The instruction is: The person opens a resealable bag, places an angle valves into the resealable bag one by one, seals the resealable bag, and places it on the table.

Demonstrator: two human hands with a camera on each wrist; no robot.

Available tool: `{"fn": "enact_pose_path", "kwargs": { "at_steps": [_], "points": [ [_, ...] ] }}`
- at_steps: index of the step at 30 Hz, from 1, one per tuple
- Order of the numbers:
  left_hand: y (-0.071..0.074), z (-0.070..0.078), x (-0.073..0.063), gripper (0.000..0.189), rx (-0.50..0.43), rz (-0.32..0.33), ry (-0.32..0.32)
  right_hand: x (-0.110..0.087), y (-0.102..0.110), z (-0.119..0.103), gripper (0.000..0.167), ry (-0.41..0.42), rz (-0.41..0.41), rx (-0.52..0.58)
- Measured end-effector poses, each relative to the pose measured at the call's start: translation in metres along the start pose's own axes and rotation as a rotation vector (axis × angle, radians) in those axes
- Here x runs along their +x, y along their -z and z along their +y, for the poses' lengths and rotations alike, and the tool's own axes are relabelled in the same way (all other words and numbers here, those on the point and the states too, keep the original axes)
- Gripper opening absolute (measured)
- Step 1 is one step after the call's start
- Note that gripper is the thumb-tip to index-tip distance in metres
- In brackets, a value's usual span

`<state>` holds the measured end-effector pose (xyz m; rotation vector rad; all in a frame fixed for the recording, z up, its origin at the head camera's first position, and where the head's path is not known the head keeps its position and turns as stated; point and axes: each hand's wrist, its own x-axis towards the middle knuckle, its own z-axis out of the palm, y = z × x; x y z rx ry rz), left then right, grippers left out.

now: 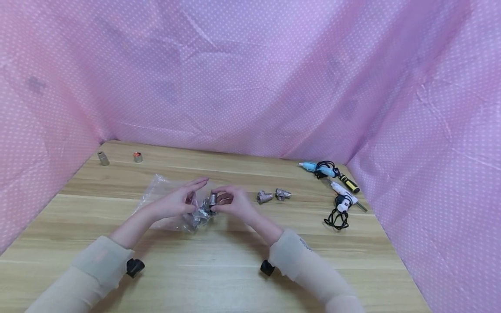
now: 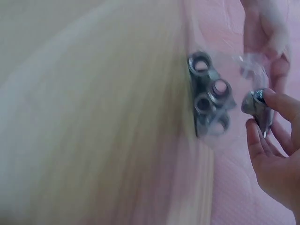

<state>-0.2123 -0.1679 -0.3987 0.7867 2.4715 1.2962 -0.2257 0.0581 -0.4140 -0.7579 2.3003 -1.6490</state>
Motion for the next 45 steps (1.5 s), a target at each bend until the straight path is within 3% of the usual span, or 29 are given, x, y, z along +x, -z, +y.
{"fn": "enact_pose_path", "kwargs": {
  "at_steps": [4, 7, 15, 22, 26, 32, 45],
  "points": [
    [0.000, -0.001, 0.001, 0.086, -0.020, 0.000, -0.010, 0.005, -0.012, 0.005, 0.046, 0.001, 0.077, 0.006],
    [0.000, -0.002, 0.002, 0.086, -0.023, -0.002, -0.016, 0.010, -0.019, 0.009, 0.045, -0.008, 0.118, -0.048],
    [-0.001, 0.000, 0.006, 0.082, 0.046, 0.000, -0.046, 0.015, -0.029, 0.011, 0.043, 0.002, 0.199, -0.339],
    [0.000, 0.000, 0.006, 0.084, 0.040, -0.006, -0.046, 0.017, -0.026, 0.017, 0.044, 0.093, 0.093, -0.389],
    [-0.001, 0.000, 0.005, 0.085, 0.017, -0.005, -0.036, 0.015, -0.021, 0.017, 0.046, 0.082, 0.019, -0.346],
    [-0.001, -0.001, 0.004, 0.086, -0.012, -0.015, -0.016, 0.008, -0.009, 0.016, 0.049, 0.042, 0.005, -0.315],
    [0.000, 0.000, 0.003, 0.086, 0.006, -0.006, -0.020, -0.011, 0.052, 0.002, 0.055, 0.128, -0.014, -0.362]
  ]
}}
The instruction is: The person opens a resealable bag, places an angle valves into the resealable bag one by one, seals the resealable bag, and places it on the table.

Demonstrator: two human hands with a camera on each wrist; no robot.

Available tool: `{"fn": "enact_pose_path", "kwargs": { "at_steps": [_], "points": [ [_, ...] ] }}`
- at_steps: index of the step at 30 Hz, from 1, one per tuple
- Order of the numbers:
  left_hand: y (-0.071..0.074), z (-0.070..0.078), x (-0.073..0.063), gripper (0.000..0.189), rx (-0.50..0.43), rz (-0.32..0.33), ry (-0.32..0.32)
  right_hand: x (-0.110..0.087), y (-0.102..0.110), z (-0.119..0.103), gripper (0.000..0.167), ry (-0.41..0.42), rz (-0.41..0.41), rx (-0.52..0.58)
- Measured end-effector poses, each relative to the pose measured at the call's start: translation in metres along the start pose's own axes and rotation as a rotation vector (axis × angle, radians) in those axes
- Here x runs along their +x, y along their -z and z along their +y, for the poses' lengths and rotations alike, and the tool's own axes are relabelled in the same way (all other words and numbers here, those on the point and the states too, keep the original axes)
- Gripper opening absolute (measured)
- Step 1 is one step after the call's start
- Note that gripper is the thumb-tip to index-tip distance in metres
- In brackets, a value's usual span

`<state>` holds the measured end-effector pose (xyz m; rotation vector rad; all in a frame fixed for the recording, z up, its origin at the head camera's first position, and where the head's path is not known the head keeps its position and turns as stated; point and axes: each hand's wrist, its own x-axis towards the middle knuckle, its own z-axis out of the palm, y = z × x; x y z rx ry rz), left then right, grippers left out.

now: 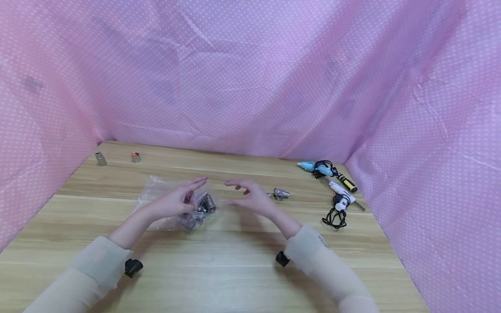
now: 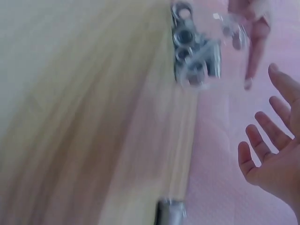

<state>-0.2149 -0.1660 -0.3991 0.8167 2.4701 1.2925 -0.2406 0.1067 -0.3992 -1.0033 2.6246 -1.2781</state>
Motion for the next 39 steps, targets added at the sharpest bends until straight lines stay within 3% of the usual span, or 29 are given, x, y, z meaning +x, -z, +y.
{"fn": "enact_pose_path", "kwargs": {
  "at_steps": [9, 16, 22, 39],
  "points": [
    [-0.001, 0.003, 0.000, 0.087, -0.006, 0.007, 0.005, -0.019, 0.037, 0.023, 0.055, -0.003, -0.007, -0.138],
    [-0.001, 0.002, -0.001, 0.087, 0.002, 0.014, 0.004, -0.029, 0.056, 0.058, 0.057, 0.061, -0.014, -0.257],
    [-0.001, 0.001, -0.001, 0.087, 0.003, 0.015, 0.007, -0.032, 0.061, 0.079, 0.058, 0.062, -0.039, -0.312],
    [0.000, 0.001, -0.001, 0.087, -0.005, 0.017, -0.017, -0.022, 0.064, 0.105, 0.046, -0.031, -0.170, -0.317]
  ]
}}
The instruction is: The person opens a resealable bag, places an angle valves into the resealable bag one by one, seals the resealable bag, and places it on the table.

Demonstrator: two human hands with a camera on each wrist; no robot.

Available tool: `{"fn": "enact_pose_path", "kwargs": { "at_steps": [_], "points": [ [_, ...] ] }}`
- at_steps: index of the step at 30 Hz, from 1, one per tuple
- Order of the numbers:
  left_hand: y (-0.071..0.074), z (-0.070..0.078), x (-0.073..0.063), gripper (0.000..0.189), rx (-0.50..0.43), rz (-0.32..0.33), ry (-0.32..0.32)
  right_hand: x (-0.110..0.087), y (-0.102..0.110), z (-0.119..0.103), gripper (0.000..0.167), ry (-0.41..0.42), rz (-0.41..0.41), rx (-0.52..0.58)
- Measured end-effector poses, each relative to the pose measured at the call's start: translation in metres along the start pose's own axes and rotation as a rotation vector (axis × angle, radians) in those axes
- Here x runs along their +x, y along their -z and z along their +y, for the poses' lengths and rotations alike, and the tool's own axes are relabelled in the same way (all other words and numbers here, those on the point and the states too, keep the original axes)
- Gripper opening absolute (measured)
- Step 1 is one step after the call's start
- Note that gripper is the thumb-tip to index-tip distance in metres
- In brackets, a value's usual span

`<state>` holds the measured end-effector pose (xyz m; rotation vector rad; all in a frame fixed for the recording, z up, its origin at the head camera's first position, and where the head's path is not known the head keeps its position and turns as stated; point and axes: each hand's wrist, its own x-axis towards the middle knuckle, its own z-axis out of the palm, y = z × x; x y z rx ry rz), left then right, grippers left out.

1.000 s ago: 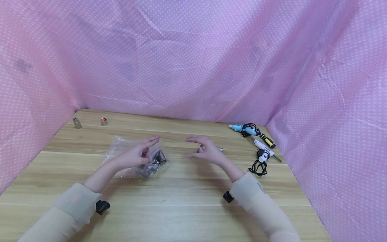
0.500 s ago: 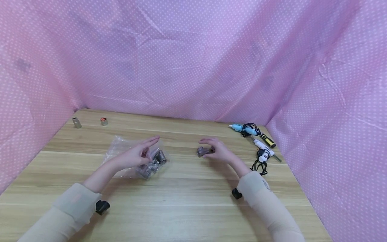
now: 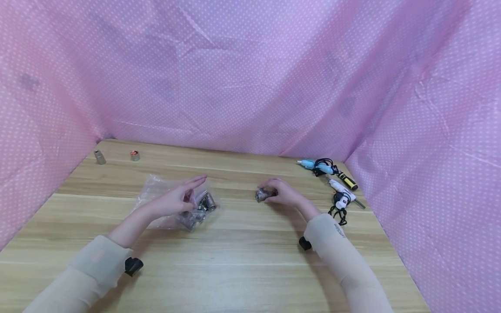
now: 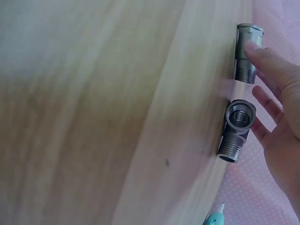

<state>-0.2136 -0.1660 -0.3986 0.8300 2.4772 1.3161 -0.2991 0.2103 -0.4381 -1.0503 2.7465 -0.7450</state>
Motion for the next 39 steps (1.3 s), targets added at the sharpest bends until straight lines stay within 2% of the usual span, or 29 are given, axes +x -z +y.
{"fn": "enact_pose_path", "kwargs": {
  "at_steps": [4, 7, 18, 28, 33, 39],
  "points": [
    [0.000, 0.001, 0.000, 0.086, 0.017, 0.009, -0.002, 0.001, 0.001, 0.001, 0.043, -0.053, -0.020, -0.007],
    [0.001, 0.001, 0.001, 0.086, 0.026, 0.007, 0.020, 0.002, 0.002, 0.001, 0.041, -0.060, -0.024, -0.009],
    [0.000, -0.002, 0.001, 0.088, 0.023, -0.004, 0.042, 0.002, 0.004, -0.010, 0.039, 0.024, -0.013, -0.058],
    [0.001, -0.003, 0.000, 0.089, -0.021, -0.017, 0.047, 0.003, 0.012, -0.045, 0.040, 0.040, -0.007, 0.045],
    [0.002, -0.003, -0.001, 0.088, -0.016, -0.020, 0.049, 0.006, 0.013, -0.068, 0.035, 0.086, 0.035, 0.094],
    [0.002, -0.003, 0.000, 0.088, -0.018, -0.028, 0.048, 0.013, 0.004, -0.089, 0.029, 0.169, 0.122, 0.109]
  ]
}}
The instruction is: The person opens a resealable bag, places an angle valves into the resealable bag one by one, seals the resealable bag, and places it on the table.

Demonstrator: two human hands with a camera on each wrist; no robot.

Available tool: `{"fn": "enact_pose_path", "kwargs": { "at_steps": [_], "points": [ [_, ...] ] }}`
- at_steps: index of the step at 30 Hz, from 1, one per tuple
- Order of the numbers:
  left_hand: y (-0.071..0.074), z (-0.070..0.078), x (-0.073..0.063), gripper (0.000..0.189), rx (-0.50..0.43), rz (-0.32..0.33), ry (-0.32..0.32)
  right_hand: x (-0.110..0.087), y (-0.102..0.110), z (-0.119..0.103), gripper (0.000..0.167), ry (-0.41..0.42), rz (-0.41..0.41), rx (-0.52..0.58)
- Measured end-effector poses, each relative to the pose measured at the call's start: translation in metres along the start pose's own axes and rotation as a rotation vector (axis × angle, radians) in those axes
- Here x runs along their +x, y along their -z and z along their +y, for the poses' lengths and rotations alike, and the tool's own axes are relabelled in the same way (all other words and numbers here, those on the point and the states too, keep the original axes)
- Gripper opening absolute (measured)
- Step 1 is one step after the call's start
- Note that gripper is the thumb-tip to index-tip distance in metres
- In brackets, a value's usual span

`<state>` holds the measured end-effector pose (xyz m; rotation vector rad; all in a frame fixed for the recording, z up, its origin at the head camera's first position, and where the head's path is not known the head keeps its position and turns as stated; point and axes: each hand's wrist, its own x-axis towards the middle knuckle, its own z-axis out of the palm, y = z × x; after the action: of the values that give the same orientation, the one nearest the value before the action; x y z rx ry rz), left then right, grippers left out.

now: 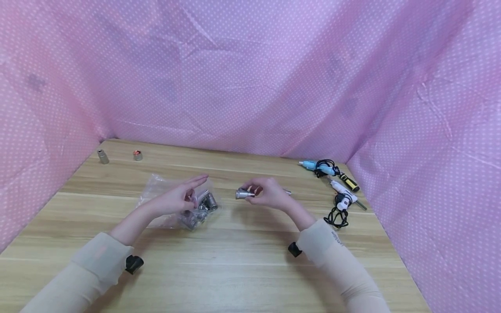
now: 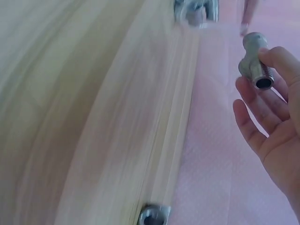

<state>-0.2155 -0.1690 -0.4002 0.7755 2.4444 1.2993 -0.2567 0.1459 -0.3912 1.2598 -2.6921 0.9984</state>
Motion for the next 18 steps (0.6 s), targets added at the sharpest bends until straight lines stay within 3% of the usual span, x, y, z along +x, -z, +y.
{"fn": "enact_pose_path", "kwargs": {
  "at_steps": [8, 18],
  "points": [
    [0.001, 0.000, 0.001, 0.086, 0.001, -0.020, -0.016, 0.015, -0.021, -0.018, 0.030, 0.039, 0.067, 0.078],
    [0.004, 0.000, -0.001, 0.083, 0.037, -0.004, -0.036, 0.035, -0.056, -0.031, 0.033, 0.027, -0.008, 0.189]
  ]
}}
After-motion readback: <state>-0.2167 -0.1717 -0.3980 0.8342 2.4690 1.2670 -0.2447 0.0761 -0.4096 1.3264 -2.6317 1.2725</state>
